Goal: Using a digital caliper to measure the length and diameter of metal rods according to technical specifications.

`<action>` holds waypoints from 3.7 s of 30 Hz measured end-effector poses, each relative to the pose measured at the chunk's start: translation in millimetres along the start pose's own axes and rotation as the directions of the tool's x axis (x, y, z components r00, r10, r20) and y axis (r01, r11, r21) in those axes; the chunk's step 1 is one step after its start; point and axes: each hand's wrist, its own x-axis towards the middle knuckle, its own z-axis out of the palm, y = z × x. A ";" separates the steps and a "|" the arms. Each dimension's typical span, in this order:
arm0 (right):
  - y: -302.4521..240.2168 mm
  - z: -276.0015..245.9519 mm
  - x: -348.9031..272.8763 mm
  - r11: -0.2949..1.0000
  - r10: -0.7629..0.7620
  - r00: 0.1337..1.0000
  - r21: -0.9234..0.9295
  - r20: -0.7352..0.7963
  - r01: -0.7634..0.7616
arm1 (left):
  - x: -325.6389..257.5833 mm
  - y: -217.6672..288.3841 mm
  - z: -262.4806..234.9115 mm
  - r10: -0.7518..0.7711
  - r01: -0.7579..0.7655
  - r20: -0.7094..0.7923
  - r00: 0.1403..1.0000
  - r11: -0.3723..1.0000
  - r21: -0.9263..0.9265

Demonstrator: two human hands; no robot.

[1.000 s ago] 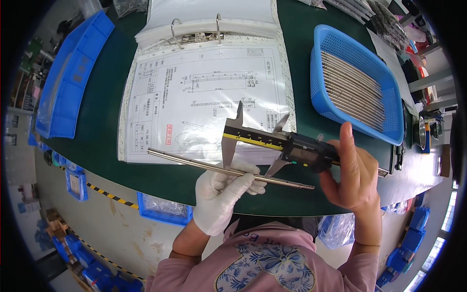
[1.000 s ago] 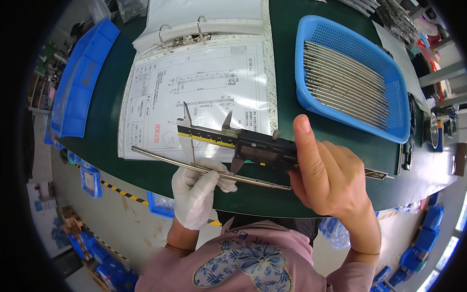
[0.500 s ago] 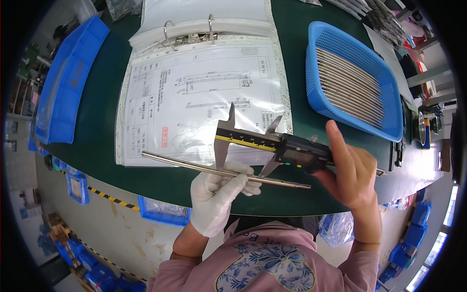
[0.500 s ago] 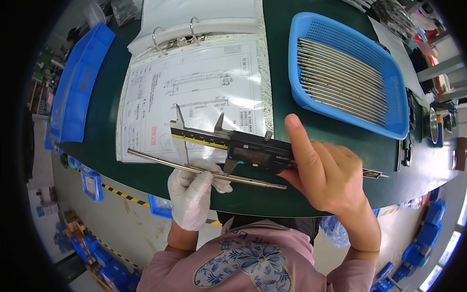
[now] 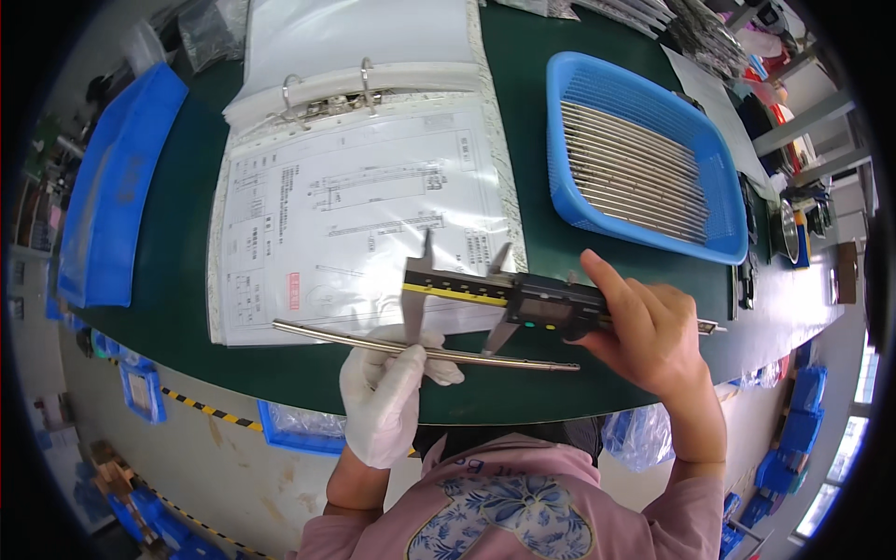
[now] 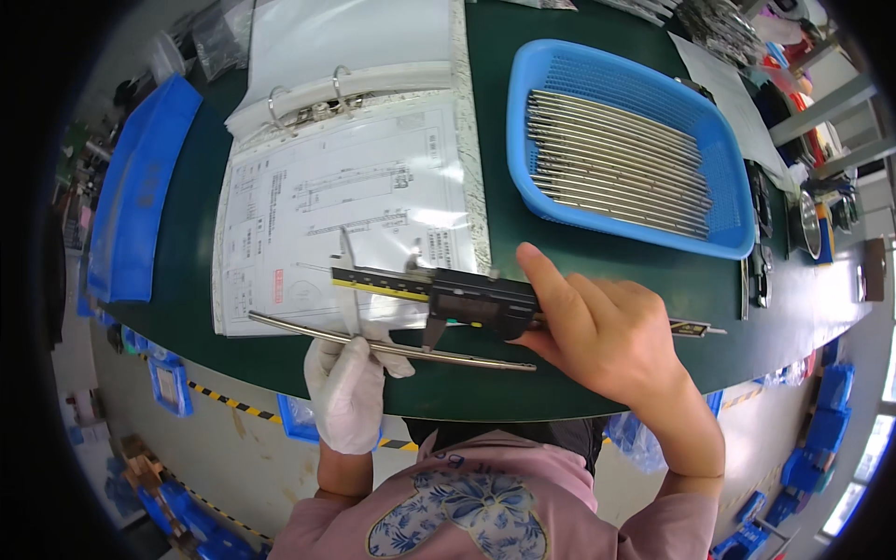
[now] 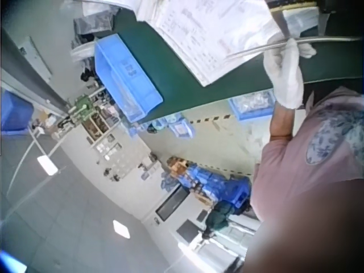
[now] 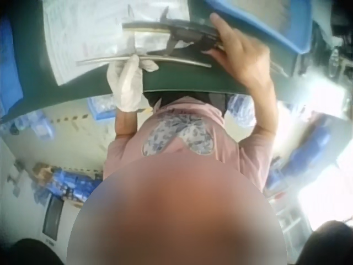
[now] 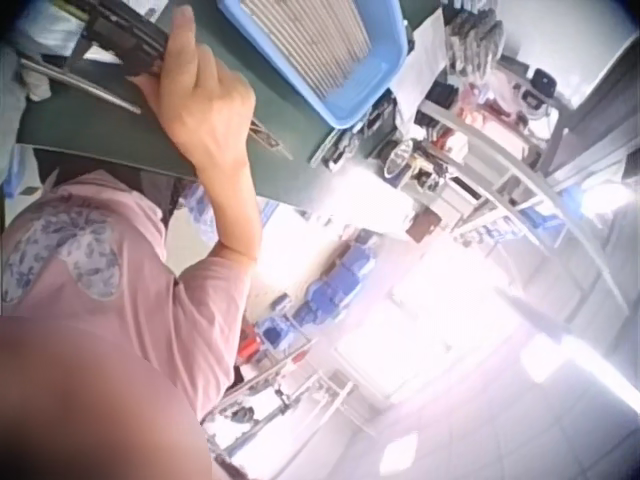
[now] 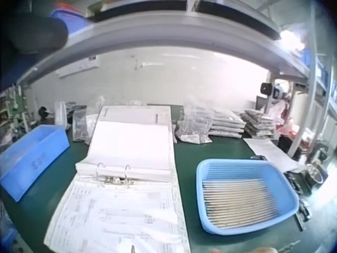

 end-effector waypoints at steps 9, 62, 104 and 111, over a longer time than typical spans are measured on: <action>1.2 -1.2 -3.1 0.997 0.016 1.000 -0.072 -0.012 -0.017 | -0.2 2.7 0.6 -0.089 0.079 0.063 0.994 0.985 0.152; -1.2 2.3 -5.1 0.996 0.088 0.996 0.018 0.028 -0.088 | 1.0 6.1 -3.3 -0.166 0.160 0.127 0.978 0.986 0.054; -10.9 3.4 23.0 0.992 -0.129 0.987 -0.001 -0.095 0.129 | 0.4 3.6 -7.6 -0.161 0.148 0.254 0.954 0.986 0.072; -10.2 4.8 22.3 0.992 -0.125 0.987 0.002 -0.101 0.126 | 0.5 2.4 -10.5 -0.138 0.114 0.280 0.950 0.988 0.102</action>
